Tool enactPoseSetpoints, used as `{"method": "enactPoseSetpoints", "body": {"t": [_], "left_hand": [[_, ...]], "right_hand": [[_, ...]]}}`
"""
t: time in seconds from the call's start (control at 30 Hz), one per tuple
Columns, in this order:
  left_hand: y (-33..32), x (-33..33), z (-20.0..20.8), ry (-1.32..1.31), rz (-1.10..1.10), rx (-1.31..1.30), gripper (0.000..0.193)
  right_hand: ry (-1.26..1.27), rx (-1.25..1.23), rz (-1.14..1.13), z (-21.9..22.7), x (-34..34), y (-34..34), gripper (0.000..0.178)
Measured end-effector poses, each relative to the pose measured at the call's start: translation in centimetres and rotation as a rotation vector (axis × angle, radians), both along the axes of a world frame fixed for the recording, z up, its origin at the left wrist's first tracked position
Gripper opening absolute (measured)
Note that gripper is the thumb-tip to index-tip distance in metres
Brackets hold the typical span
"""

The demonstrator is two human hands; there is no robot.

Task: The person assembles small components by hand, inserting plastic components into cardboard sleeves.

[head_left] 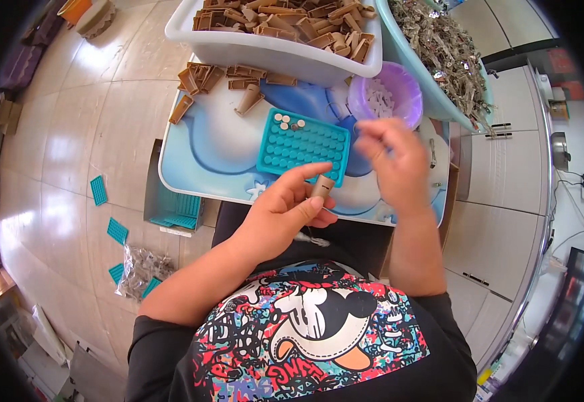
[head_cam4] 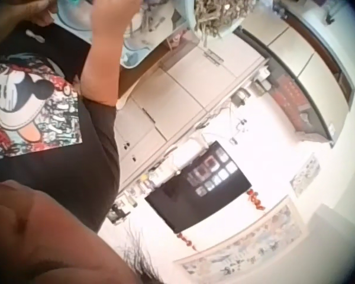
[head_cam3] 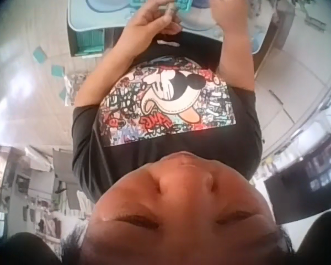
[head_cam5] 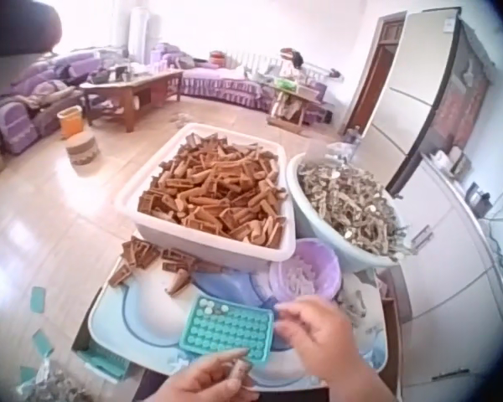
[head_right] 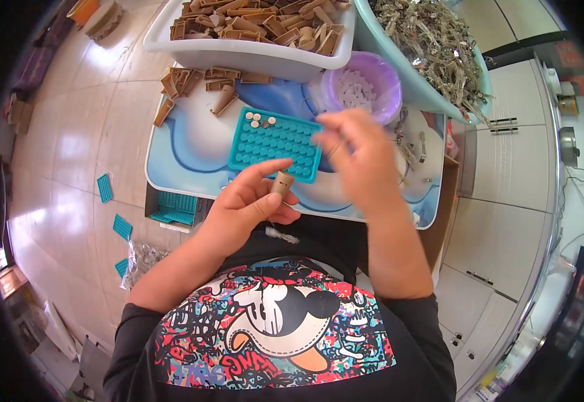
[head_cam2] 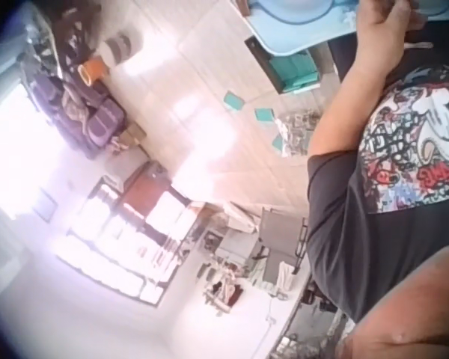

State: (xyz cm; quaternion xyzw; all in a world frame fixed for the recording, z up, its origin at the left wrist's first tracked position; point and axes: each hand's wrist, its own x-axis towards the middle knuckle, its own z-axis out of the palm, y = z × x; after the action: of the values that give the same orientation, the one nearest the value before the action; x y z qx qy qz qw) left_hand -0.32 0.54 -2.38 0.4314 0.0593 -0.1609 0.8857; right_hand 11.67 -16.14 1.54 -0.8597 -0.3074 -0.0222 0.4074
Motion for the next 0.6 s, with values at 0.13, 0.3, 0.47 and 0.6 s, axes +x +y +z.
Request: {"method": "enactPoseSetpoints", "body": {"t": [0.13, 0.3, 0.47, 0.6], "left_hand": [[-0.1, 0.5, 0.5, 0.124, 0.001, -0.011, 0.038], [0.0, 0.5, 0.1, 0.227, 0.025, -0.094, 0.034], [0.1, 0.3, 0.0, 0.259, 0.099, -0.085, 0.033], [0.1, 0.5, -0.4, 0.272, 0.089, -0.120, 0.033]], "right_hand": [[-0.154, -0.278, -0.146, 0.0, 6.6, -1.3, 0.013], [-0.175, -0.714, -0.111, -0.9, 9.4, -0.8, 0.014], [-0.007, -0.612, -0.115, 0.3, 9.0, -0.7, 0.014], [-0.020, -0.449, -0.144, 0.9, 8.1, -1.3, 0.015]]}}
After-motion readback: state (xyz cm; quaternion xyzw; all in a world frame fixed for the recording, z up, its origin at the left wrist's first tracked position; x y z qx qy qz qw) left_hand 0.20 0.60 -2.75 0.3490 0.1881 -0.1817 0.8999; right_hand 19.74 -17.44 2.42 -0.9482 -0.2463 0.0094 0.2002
